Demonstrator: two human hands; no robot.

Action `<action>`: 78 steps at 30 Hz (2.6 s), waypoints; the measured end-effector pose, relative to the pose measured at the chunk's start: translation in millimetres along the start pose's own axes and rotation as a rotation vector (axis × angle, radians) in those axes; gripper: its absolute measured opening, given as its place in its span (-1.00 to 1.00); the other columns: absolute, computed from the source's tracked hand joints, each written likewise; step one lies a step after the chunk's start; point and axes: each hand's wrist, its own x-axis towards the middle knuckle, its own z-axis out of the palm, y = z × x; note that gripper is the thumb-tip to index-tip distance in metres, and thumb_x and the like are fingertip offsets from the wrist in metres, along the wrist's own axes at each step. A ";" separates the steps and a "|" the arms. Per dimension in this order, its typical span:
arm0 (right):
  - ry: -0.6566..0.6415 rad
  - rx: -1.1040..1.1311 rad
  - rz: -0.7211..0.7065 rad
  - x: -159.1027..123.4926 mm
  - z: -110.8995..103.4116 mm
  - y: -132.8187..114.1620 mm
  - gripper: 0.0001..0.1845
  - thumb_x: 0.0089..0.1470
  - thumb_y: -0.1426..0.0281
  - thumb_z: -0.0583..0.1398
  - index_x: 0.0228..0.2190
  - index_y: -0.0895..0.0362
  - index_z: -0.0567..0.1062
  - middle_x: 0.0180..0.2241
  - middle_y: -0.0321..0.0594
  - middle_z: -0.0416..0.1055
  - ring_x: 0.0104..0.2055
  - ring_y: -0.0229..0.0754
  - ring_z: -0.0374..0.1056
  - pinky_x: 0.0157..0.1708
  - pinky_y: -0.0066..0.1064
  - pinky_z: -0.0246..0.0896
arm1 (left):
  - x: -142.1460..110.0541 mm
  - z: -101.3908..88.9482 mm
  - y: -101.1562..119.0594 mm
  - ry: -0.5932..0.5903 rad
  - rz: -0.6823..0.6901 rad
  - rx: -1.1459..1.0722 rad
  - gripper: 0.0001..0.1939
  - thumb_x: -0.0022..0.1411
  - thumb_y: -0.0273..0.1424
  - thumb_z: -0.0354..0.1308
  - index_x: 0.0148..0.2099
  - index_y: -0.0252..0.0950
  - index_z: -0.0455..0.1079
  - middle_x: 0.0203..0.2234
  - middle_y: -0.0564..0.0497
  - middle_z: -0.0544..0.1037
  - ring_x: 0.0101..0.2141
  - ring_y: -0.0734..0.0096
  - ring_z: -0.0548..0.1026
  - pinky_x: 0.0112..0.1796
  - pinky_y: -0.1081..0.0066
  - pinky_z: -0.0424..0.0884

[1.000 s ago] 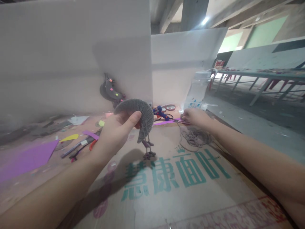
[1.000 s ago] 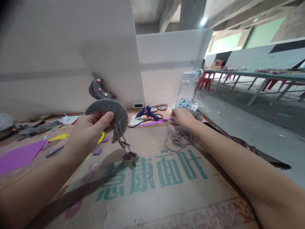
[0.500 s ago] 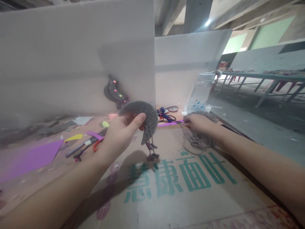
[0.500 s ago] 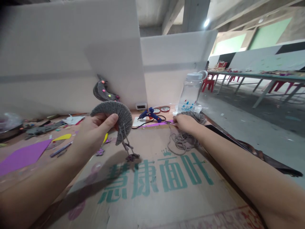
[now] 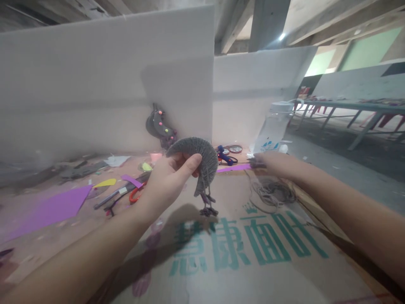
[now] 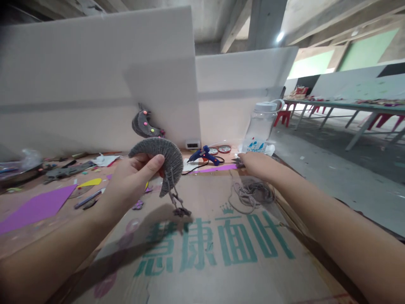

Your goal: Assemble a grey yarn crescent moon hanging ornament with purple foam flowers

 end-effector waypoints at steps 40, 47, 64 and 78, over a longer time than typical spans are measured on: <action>0.868 -0.078 -0.484 -73.6 -52.9 -120.8 -0.71 0.30 0.41 0.07 0.01 0.11 0.42 -0.26 -0.14 0.51 -0.32 -0.16 0.39 -0.40 -0.36 0.11 | -2.3 5.9 2.5 0.042 0.047 -0.057 -0.62 0.19 -0.08 0.21 -0.27 -0.35 0.49 -0.42 -0.04 0.58 -0.42 0.39 0.49 -0.35 0.44 0.41; 0.834 -0.060 -0.478 -72.7 -50.8 -122.1 -0.72 0.30 0.42 0.06 0.00 0.11 0.44 -0.25 -0.12 0.53 -0.35 -0.18 0.38 -0.42 -0.37 0.07 | -4.4 6.6 2.4 0.043 0.050 -0.022 -0.61 0.19 -0.07 0.20 -0.33 -0.34 0.47 -0.49 0.00 0.55 -0.45 0.40 0.48 -0.38 0.44 0.37; 0.852 -0.042 -0.557 -72.3 -51.8 -119.3 -0.69 0.31 0.45 0.02 0.01 0.13 0.44 -0.31 -0.15 0.50 -0.32 -0.19 0.37 -0.39 -0.38 0.13 | -3.5 7.1 0.7 0.004 0.052 -0.037 -0.63 0.20 -0.09 0.20 -0.39 -0.32 0.43 -0.53 0.03 0.51 -0.46 0.40 0.46 -0.37 0.43 0.36; 0.883 -0.053 -0.523 -70.4 -55.6 -117.3 -0.71 0.30 0.36 0.07 0.03 0.13 0.38 -0.22 -0.12 0.51 -0.30 -0.14 0.40 -0.39 -0.36 0.15 | -3.0 7.0 0.6 -0.045 0.026 -0.051 -0.62 0.22 -0.08 0.17 -0.33 -0.33 0.47 -0.48 0.00 0.57 -0.43 0.37 0.50 -0.35 0.42 0.39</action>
